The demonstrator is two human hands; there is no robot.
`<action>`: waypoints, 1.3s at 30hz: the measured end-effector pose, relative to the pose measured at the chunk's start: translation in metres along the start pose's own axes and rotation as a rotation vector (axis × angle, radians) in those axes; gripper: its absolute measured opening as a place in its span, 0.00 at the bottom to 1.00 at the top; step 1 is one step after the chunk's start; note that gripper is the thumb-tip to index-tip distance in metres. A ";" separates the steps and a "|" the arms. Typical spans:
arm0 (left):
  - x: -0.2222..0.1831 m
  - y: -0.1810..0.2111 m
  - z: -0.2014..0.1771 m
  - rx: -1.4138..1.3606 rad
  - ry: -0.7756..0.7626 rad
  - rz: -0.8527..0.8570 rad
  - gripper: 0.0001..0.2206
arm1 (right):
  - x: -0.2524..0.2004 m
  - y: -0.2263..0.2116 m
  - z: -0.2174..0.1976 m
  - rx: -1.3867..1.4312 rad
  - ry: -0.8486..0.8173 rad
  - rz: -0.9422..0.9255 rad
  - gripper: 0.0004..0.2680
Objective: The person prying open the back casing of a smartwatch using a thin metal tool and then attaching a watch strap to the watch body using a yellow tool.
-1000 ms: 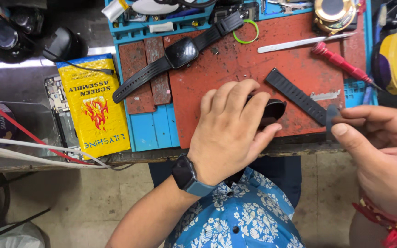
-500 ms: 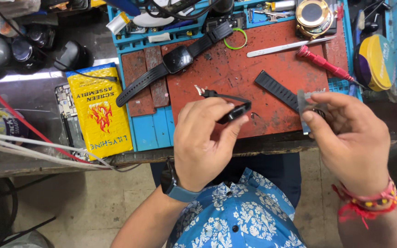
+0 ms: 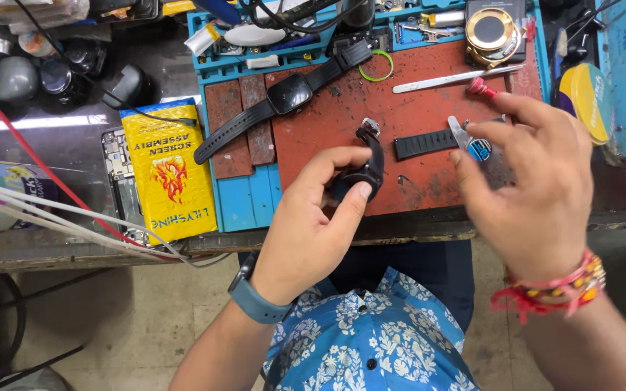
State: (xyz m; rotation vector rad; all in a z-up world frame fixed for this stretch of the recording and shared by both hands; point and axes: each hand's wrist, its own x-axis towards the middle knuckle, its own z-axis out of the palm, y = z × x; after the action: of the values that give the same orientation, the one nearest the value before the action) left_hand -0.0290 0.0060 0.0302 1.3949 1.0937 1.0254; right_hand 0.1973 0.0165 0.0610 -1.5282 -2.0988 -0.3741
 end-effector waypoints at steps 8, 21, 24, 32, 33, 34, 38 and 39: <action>-0.005 0.013 -0.008 0.347 0.135 0.069 0.21 | 0.038 0.163 0.085 0.448 -0.088 0.464 0.09; -0.007 -0.002 -0.018 0.606 0.217 0.260 0.15 | 0.061 0.180 0.104 0.081 -0.158 0.216 0.12; -0.010 0.002 -0.024 0.618 0.186 0.297 0.16 | 0.045 0.153 0.068 0.280 -0.109 0.241 0.11; -0.039 0.013 -0.022 0.472 0.120 0.379 0.13 | -0.053 0.062 -0.025 0.795 -0.202 0.258 0.09; -0.046 0.014 -0.016 0.429 0.056 0.384 0.14 | -0.064 0.056 -0.027 0.849 -0.232 0.259 0.08; -0.054 0.016 -0.011 0.387 -0.005 0.387 0.14 | -0.075 0.048 -0.031 0.908 -0.263 0.258 0.08; -0.082 0.016 0.018 0.087 -0.301 0.219 0.26 | -0.118 0.025 -0.038 1.160 -0.381 0.287 0.08; -0.087 0.013 0.024 0.108 -0.314 0.193 0.26 | -0.128 0.022 -0.034 1.239 -0.405 0.314 0.08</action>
State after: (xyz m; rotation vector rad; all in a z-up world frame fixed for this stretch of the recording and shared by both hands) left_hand -0.0233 -0.0845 0.0385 1.7094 0.8038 0.8540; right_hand 0.2560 -0.0959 0.0171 -1.0941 -1.6488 1.2122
